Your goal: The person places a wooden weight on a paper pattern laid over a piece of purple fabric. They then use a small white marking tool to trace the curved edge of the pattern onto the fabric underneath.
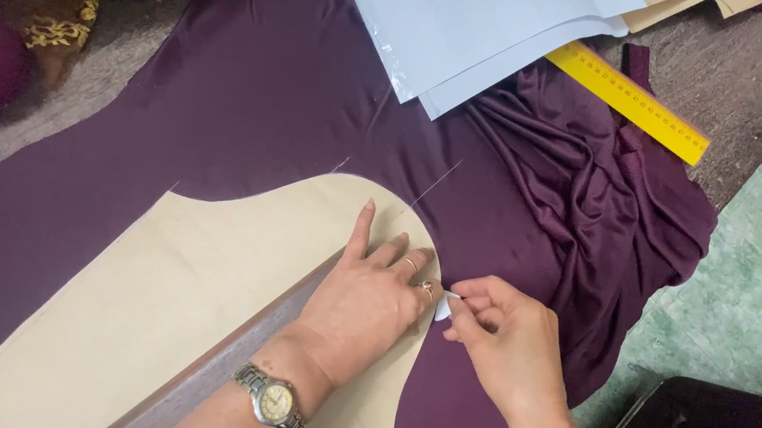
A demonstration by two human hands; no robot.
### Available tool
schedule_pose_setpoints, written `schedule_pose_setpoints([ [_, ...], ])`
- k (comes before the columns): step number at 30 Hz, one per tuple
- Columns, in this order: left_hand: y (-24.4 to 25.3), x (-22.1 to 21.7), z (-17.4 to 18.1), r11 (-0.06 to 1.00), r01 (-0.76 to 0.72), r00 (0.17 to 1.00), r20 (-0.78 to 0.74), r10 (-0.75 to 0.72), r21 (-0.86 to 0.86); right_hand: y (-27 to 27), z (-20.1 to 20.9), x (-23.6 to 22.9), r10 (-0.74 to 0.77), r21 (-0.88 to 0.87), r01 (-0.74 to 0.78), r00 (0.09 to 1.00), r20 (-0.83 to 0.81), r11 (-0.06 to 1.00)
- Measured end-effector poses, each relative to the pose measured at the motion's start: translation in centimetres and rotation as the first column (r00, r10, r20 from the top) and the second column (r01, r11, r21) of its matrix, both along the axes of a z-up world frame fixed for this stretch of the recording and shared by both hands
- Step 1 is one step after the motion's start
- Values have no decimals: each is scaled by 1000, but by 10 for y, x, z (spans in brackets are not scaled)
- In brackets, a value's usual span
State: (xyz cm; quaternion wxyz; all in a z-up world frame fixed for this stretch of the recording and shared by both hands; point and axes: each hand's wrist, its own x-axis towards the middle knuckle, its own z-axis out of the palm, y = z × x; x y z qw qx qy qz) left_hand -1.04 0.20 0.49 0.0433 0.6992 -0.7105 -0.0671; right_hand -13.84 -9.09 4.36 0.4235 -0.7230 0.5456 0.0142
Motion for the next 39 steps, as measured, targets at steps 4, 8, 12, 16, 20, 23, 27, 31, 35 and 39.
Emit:
schedule_pose_setpoints([
  [4,-3,-1,3,997,-24,999,-30,27,77,1,4,4,-11,12,12,999,-37,1000],
  [8,-2,-1,1,999,-30,999,-30,31,43,2,4,4,-13,37,14,999,-38,999],
  [12,-3,-2,0,998,-44,999,-17,45,52,4,-1,1,9,29,-10,1000,25,1000],
  [16,-4,-3,4,996,-51,999,-7,52,68,13,-1,-6,0,110,-1,1000,9,994],
  [20,-4,-5,4,997,-36,999,16,35,63,11,-3,-15,-69,140,58,994,80,988],
  [23,-1,-8,2,996,9,999,40,-12,89,7,-12,-19,-142,102,116,945,295,988],
  [27,6,-11,-8,997,-30,1000,-6,30,-72,-3,-7,-18,-168,163,125,944,285,979],
  [31,-5,-14,10,965,-107,991,-52,123,239,-32,-36,-18,-154,193,77,894,422,978],
  [35,15,-14,0,978,16,993,115,8,-208,-57,-32,-4,-195,171,123,835,514,978],
  [39,36,-35,13,888,31,999,29,-19,-458,-64,-11,20,-99,319,-58,885,454,946],
])
